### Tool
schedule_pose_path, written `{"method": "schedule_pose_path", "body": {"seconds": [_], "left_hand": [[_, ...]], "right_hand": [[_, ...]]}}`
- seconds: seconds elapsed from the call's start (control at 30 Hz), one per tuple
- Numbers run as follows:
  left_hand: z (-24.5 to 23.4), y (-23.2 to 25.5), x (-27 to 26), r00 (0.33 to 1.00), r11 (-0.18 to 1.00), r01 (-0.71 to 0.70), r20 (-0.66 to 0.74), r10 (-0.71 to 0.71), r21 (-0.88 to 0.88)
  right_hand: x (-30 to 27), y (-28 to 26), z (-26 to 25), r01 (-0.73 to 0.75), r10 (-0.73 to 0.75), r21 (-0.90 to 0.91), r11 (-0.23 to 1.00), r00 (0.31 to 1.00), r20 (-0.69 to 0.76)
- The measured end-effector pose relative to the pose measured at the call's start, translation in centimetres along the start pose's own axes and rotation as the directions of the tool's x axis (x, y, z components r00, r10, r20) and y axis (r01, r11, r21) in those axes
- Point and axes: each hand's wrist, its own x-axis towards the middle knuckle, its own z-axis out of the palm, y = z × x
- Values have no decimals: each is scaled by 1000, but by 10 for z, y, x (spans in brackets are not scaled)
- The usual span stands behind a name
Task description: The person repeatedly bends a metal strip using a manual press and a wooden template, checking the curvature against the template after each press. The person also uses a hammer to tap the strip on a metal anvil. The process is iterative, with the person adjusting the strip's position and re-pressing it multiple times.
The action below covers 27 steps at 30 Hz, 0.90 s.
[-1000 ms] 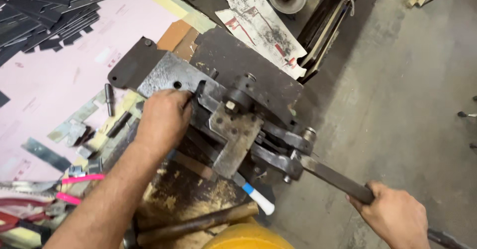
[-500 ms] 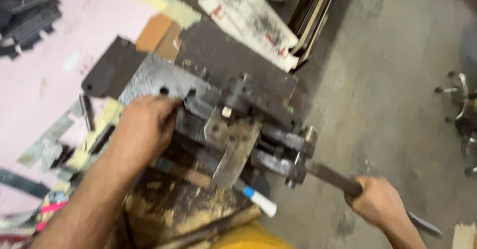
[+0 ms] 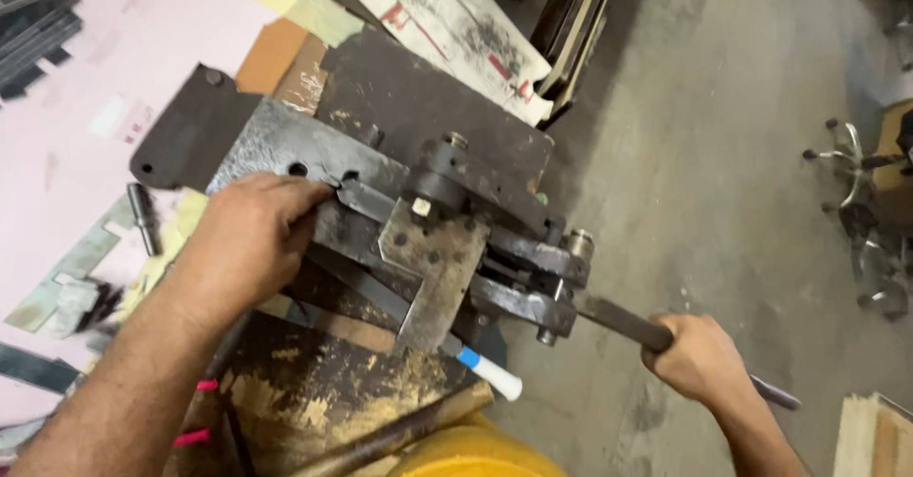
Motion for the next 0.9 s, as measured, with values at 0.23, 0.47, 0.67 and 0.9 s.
{"method": "schedule_pose_path", "body": {"seconds": [0.23,0.47,0.67,0.9], "left_hand": [[-2,-1,-1,997,999,34,62,-34,-4],[-10,-7,7,990,998,69,127,-68,-8],[-16,-9,11,994,1000,-13,109,10,27],[-19,2,11,999,995,-10,35,7,101]], "right_hand": [[3,6,7,71,-72,94,993,997,3],[9,2,-4,-41,41,11,999,999,23],[21,-4,-5,89,-85,44,995,993,-87],[11,4,-8,7,-6,64,998,1000,-12]]}}
